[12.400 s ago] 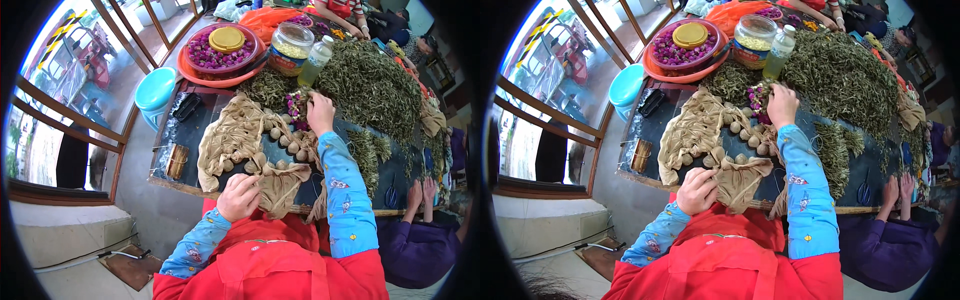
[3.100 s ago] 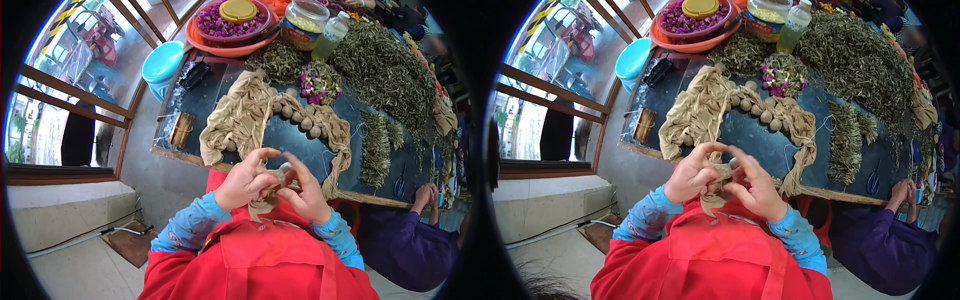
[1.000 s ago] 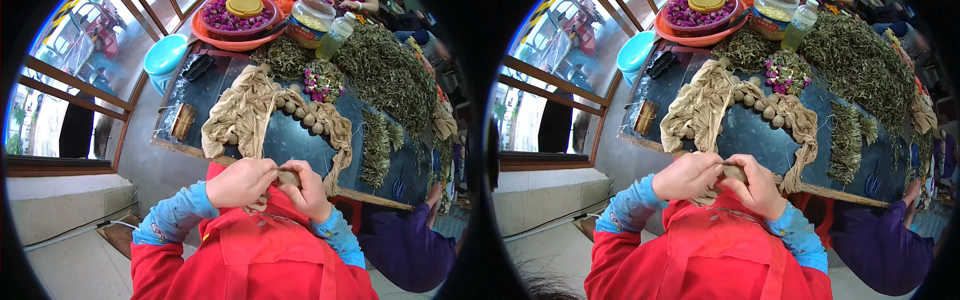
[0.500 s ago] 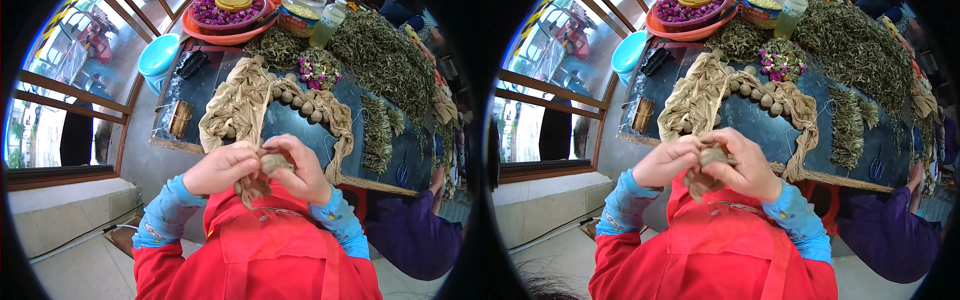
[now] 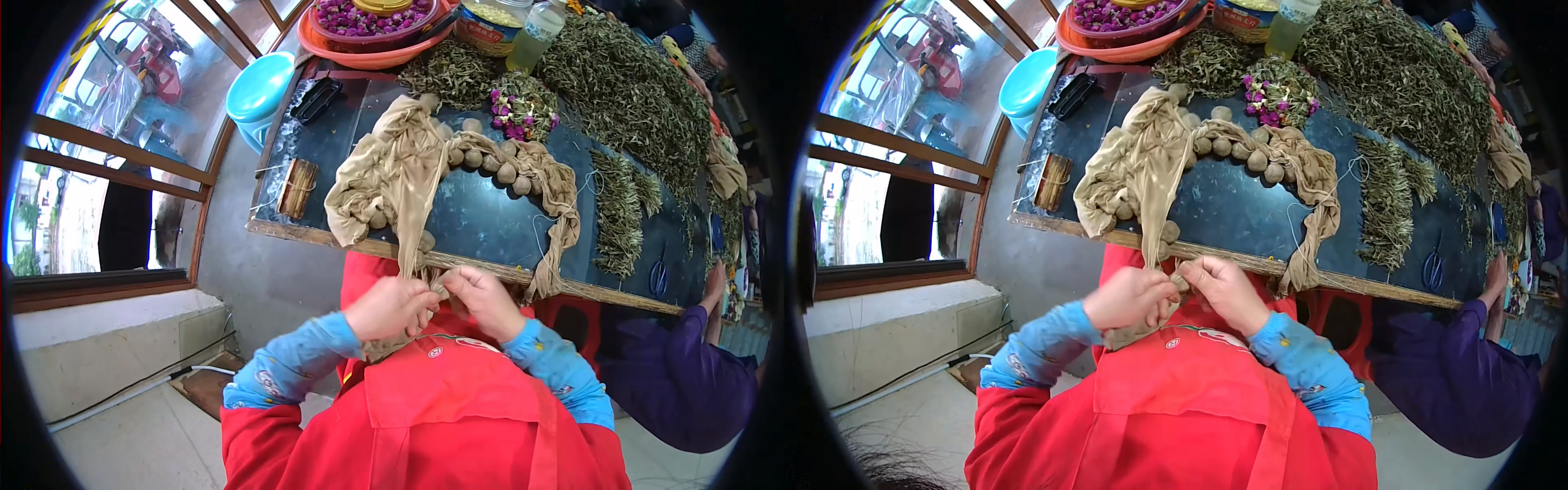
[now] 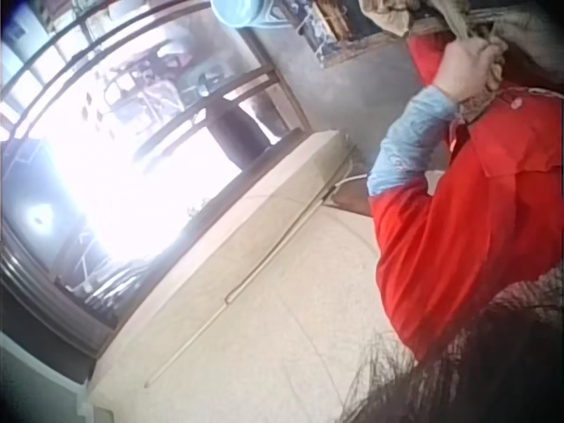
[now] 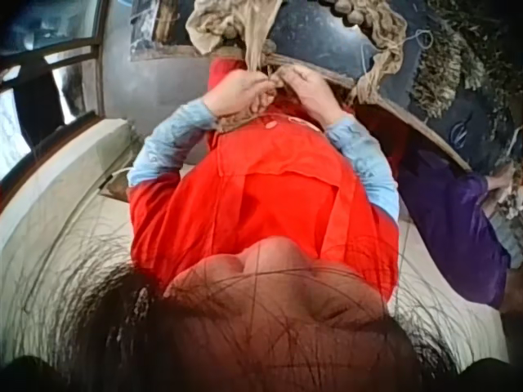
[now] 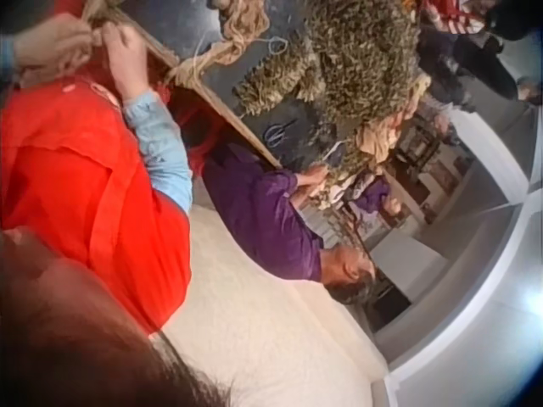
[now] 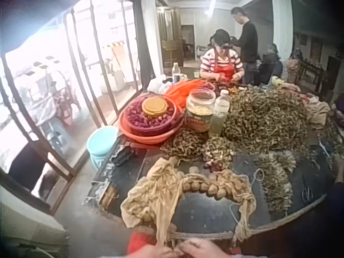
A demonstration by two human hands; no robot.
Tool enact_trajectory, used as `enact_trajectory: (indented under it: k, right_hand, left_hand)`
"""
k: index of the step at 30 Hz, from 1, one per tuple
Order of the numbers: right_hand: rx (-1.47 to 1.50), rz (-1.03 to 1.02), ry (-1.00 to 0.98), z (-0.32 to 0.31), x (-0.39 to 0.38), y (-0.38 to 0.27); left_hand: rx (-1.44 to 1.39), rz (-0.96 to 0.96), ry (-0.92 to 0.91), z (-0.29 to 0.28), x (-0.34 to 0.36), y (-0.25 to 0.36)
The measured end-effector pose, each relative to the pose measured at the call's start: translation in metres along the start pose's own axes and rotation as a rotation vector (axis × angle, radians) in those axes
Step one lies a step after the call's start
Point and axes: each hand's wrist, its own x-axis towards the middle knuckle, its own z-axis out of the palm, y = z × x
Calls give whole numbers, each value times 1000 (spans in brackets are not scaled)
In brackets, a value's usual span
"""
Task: The person wraps small, round dried fruits in beige fabric squares using a string. They pick up a fruit, place it in the center of a fabric square, gather the fabric edges, and tie them securely with a string. The wrapped items are placed on a table alongside other materials.
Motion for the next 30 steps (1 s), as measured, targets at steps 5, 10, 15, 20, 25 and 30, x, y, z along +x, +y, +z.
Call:
enact_trajectory:
  k: [5, 10, 15, 20, 25, 30]
  right_hand:
    - [397, -2, -36, 9, -6, 49]
    - [619, 117, -6, 3, 1, 67]
    - [354, 20, 99, 2, 8, 71]
    - [309, 64, 121, -1, 11, 71]
    - [791, 159, -138, -11, 13, 81]
    - [318, 49, 3, -4, 9, 61]
  left_hand:
    - [-111, -1, 163, 36, 22, -39]
    - [-479, -162, 106, 47, 37, -63]
    - [-500, -179, 153, 54, 43, -56]
    - [-672, -198, 167, 64, 51, -61]
    - [-806, -219, 113, 53, 47, -50]
    - [-743, -206, 123, 60, 53, -64]
